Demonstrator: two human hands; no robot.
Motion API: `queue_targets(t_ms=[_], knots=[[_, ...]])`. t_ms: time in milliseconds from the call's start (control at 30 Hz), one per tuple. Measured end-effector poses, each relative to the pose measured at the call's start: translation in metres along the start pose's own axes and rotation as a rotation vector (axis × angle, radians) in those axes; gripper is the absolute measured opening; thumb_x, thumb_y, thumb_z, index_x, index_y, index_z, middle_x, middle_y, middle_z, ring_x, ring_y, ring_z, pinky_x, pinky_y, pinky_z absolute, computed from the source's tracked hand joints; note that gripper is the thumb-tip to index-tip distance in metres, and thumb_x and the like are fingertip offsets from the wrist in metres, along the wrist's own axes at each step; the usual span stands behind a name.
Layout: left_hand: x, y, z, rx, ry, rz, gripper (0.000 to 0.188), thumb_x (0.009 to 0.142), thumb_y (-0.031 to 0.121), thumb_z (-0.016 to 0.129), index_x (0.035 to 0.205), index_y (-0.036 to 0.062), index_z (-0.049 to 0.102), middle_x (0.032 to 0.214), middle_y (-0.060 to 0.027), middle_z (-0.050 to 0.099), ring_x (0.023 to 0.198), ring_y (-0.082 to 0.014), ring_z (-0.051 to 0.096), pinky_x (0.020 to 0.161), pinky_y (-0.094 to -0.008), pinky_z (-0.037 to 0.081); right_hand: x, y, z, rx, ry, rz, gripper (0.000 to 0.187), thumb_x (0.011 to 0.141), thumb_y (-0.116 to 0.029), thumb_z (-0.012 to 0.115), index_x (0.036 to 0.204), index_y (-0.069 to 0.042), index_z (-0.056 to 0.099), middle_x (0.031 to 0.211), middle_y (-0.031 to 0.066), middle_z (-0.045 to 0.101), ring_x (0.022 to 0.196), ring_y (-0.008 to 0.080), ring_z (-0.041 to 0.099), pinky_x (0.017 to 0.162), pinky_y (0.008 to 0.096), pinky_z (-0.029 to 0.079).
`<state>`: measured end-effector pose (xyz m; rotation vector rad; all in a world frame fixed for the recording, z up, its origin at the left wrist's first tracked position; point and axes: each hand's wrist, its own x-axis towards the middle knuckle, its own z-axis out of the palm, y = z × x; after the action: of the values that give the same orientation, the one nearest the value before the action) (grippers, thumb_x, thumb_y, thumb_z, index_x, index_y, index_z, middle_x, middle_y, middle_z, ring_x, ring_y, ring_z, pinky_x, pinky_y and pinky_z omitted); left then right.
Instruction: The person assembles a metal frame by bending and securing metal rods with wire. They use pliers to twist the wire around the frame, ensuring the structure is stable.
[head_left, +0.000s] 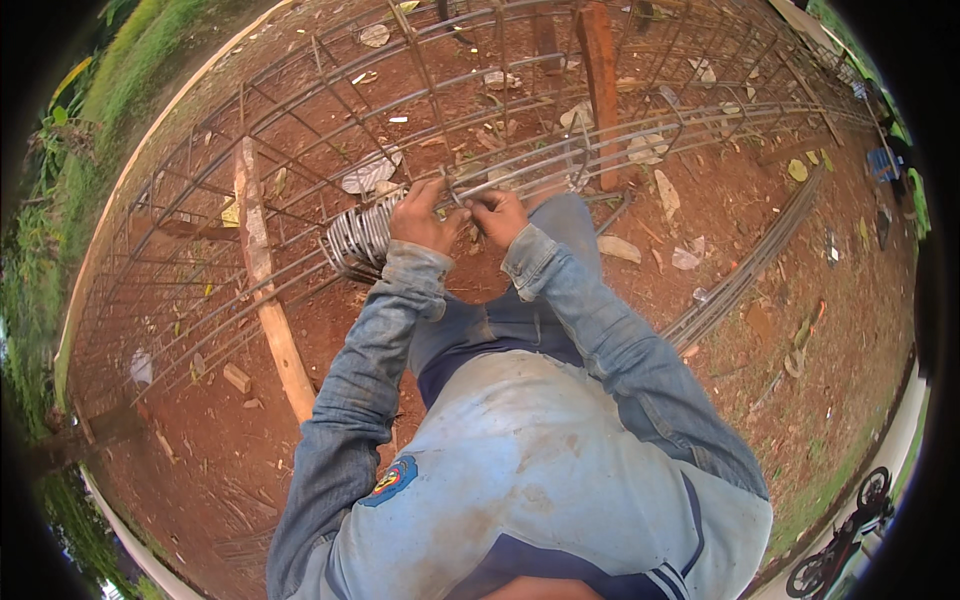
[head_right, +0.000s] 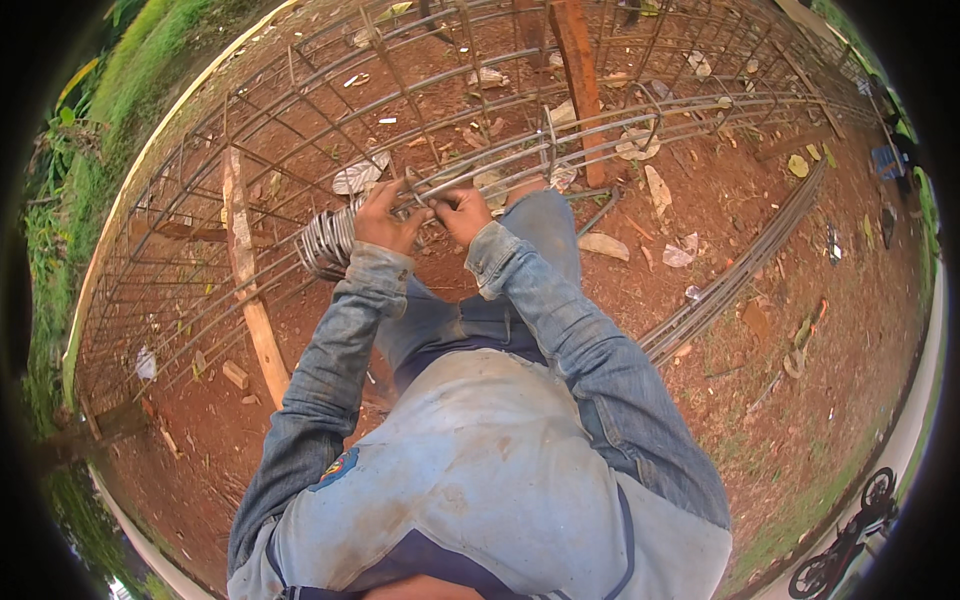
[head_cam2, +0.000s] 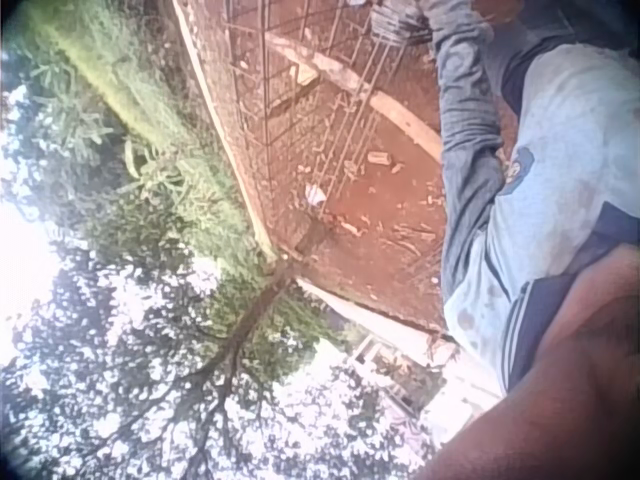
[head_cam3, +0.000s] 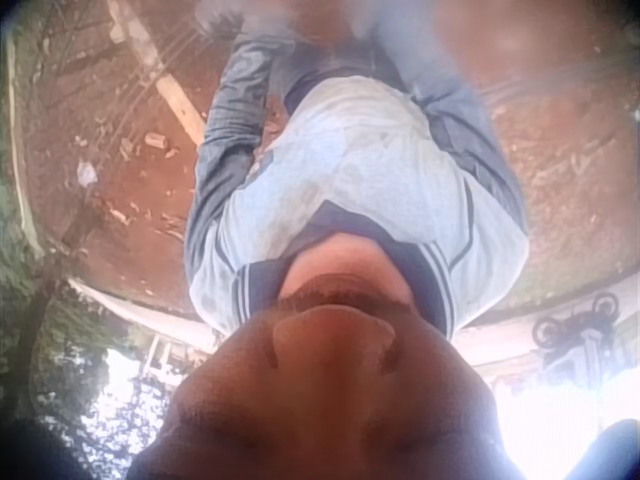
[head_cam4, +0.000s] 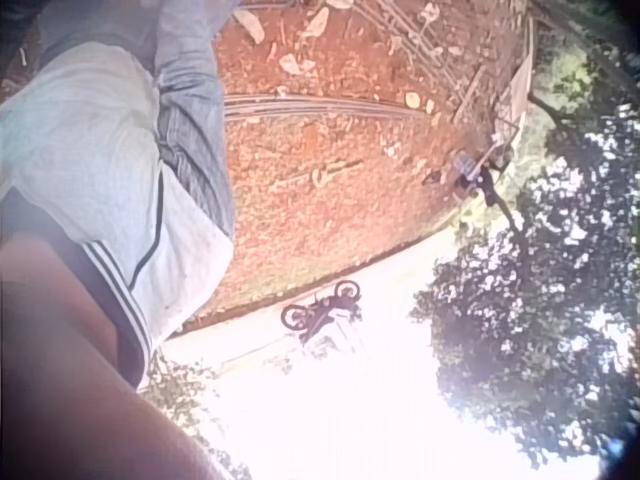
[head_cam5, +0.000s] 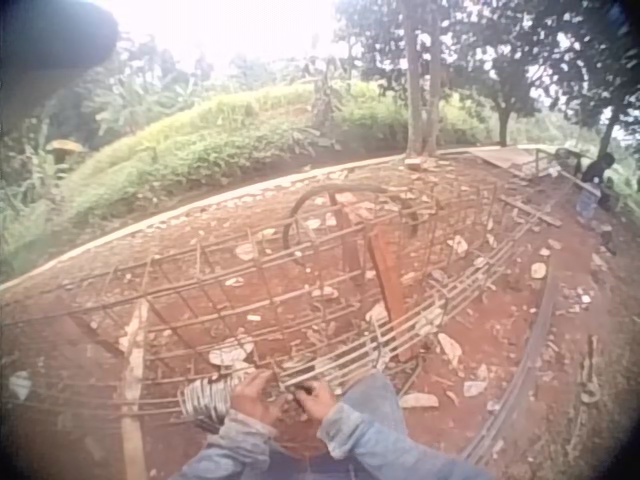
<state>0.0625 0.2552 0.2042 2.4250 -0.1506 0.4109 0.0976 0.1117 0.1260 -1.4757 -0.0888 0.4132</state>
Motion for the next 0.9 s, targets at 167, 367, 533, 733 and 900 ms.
queue_targets(t_ms=[167,367,533,733,900], knots=[[-0.002,-0.003,0.003,0.017,0.009,0.011,0.052,0.059,0.013,0.082,0.107,0.0052,0.063,0.103,-0.0122,0.063,0.089,-0.028,0.064,0.077,-0.0355,0.051,-0.012,-0.004,0.001,-0.551,0.185,-0.496,0.02,0.079,-0.009,0.058,0.095,-0.001,0.067,0.08,0.0175,0.063,0.078,0.0353,0.06,0.071,0.042,0.048],[-0.001,-0.001,0.001,0.025,0.002,0.027,0.052,0.06,0.012,0.081,0.108,0.0047,0.063,0.107,-0.0131,0.062,0.093,-0.0289,0.063,0.079,-0.0359,0.051,-0.012,-0.016,-0.011,-0.675,0.051,-0.587,0.022,0.079,-0.01,0.058,0.098,-0.001,0.066,0.083,0.0172,0.061,0.08,0.0355,0.059,0.071,0.0438,0.048],[-0.001,-0.001,0.001,0.012,-0.009,0.01,0.052,0.06,0.013,0.081,0.108,0.0044,0.063,0.107,-0.013,0.062,0.095,-0.0295,0.062,0.08,-0.0364,0.051,-0.011,-0.012,-0.016,-0.238,-0.111,-0.262,0.022,0.085,-0.013,0.058,0.102,0.0,0.066,0.075,0.0101,0.063,0.068,0.0192,0.059,0.062,0.0348,0.046],[-0.001,0.003,-0.001,0.019,-0.005,0.03,0.05,0.06,0.013,0.081,0.106,0.0035,0.063,0.107,-0.0128,0.062,0.096,-0.0301,0.062,0.08,-0.0362,0.051,-0.008,-0.011,-0.013,-0.195,-0.177,-0.081,0.022,0.091,-0.011,0.055,0.104,0.004,0.064,0.072,0.0042,0.064,0.063,0.0074,0.052,0.056,0.0268,0.043],[-0.001,-0.002,-0.003,-0.023,-0.01,0.005,0.049,0.06,0.012,0.081,0.105,0.0031,0.064,0.107,-0.0127,0.062,0.096,-0.0304,0.061,0.08,-0.036,0.051,-0.004,-0.011,-0.01,-0.073,-0.23,0.009,0.024,0.089,-0.008,0.056,0.109,0.004,0.062,0.08,0.0068,0.067,0.068,0.0079,0.055,0.058,0.0268,0.045]])
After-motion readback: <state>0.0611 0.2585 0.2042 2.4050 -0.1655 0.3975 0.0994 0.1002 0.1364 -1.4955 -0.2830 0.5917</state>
